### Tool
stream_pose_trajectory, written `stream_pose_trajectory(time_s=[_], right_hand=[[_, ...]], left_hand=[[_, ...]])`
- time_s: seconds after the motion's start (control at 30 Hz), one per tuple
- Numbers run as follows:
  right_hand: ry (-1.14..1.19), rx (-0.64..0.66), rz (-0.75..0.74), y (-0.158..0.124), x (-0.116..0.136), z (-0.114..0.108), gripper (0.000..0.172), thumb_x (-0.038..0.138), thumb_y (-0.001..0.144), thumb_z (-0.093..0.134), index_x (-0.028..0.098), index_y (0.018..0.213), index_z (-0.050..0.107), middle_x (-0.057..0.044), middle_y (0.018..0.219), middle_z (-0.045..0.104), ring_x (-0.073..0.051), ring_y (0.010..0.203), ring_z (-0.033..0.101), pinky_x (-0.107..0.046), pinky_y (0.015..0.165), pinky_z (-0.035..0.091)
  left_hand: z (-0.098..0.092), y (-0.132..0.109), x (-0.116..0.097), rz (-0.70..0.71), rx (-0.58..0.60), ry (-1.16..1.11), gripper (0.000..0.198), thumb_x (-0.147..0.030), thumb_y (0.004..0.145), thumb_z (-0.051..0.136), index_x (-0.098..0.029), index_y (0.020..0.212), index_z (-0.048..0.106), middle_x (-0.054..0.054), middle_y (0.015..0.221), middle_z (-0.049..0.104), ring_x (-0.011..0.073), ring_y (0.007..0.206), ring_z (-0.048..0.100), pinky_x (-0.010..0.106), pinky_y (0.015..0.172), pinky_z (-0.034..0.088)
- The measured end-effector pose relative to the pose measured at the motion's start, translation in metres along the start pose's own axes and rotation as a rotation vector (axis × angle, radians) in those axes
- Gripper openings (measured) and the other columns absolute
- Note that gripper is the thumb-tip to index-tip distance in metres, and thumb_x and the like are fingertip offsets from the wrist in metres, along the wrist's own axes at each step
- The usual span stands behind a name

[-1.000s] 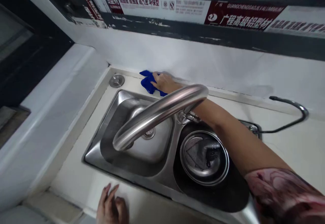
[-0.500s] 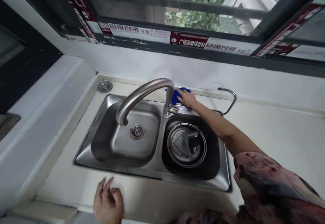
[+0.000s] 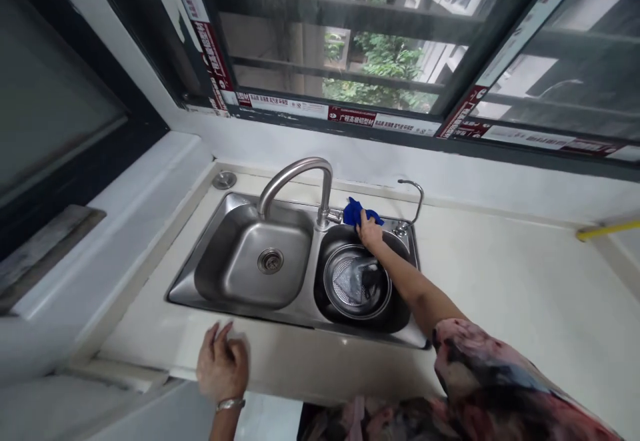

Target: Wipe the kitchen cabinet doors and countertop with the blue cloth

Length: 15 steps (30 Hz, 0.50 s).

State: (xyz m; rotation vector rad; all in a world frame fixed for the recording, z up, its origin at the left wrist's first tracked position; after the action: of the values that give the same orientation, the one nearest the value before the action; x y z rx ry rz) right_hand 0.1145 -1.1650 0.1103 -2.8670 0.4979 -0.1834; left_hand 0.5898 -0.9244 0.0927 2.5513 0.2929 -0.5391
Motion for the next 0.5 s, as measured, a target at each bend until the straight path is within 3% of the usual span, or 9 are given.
stream_pose_trajectory(time_s=[0.17, 0.3, 0.4, 0.5], right_hand=[[0.213, 0.095, -0.012, -0.021, 0.0, 0.004, 0.059, 0.032, 0.106, 0.047, 0.018, 0.163, 0.034, -0.025, 0.14, 0.059, -0.034, 0.124, 0.066, -0.047, 0.107, 0.05], [0.386, 0.139, -0.12, -0.044, -0.002, -0.008, 0.05, 0.036, 0.103, 0.056, 0.02, 0.15, 0.055, -0.015, 0.135, 0.069, -0.028, 0.127, 0.066, -0.039, 0.11, 0.05], [0.524, 0.17, -0.228, -0.075, -0.011, -0.015, 0.039, 0.043, 0.101, 0.058, 0.022, 0.132, 0.071, -0.008, 0.13, 0.074, -0.023, 0.121, 0.069, -0.031, 0.106, 0.052], [0.694, 0.19, -0.303, -0.125, -0.034, -0.012, 0.045, 0.053, 0.102, 0.05, 0.022, 0.121, 0.076, -0.004, 0.12, 0.078, -0.023, 0.11, 0.072, -0.032, 0.101, 0.055]], left_hand=[[0.001, 0.002, 0.002, -0.027, -0.001, 0.026, 0.03, -0.028, 0.096, 0.053, -0.022, 0.117, 0.073, 0.011, 0.142, 0.065, 0.0307, 0.121, 0.066, 0.047, 0.101, 0.054], [0.001, 0.005, 0.001, -0.046, 0.0, 0.04, 0.031, -0.029, 0.096, 0.05, -0.022, 0.116, 0.073, 0.009, 0.14, 0.066, 0.0291, 0.119, 0.066, 0.045, 0.099, 0.054], [0.001, 0.006, 0.0, -0.047, -0.013, 0.044, 0.033, -0.029, 0.096, 0.05, -0.022, 0.118, 0.073, 0.01, 0.141, 0.066, 0.0284, 0.116, 0.067, 0.044, 0.096, 0.054], [0.002, 0.007, -0.001, -0.021, -0.02, 0.02, 0.033, -0.027, 0.094, 0.052, -0.021, 0.117, 0.074, 0.011, 0.139, 0.067, 0.0272, 0.113, 0.067, 0.044, 0.098, 0.054]])
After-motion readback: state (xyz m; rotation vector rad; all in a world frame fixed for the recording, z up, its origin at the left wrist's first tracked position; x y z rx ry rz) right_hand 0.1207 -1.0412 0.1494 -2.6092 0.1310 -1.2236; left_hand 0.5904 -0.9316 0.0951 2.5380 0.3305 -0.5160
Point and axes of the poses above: each hand's wrist, its own y-axis towards the middle knuckle, its own z-axis out of the palm, x = y × z, the point moved 5 cm from there along y, towards the middle knuckle
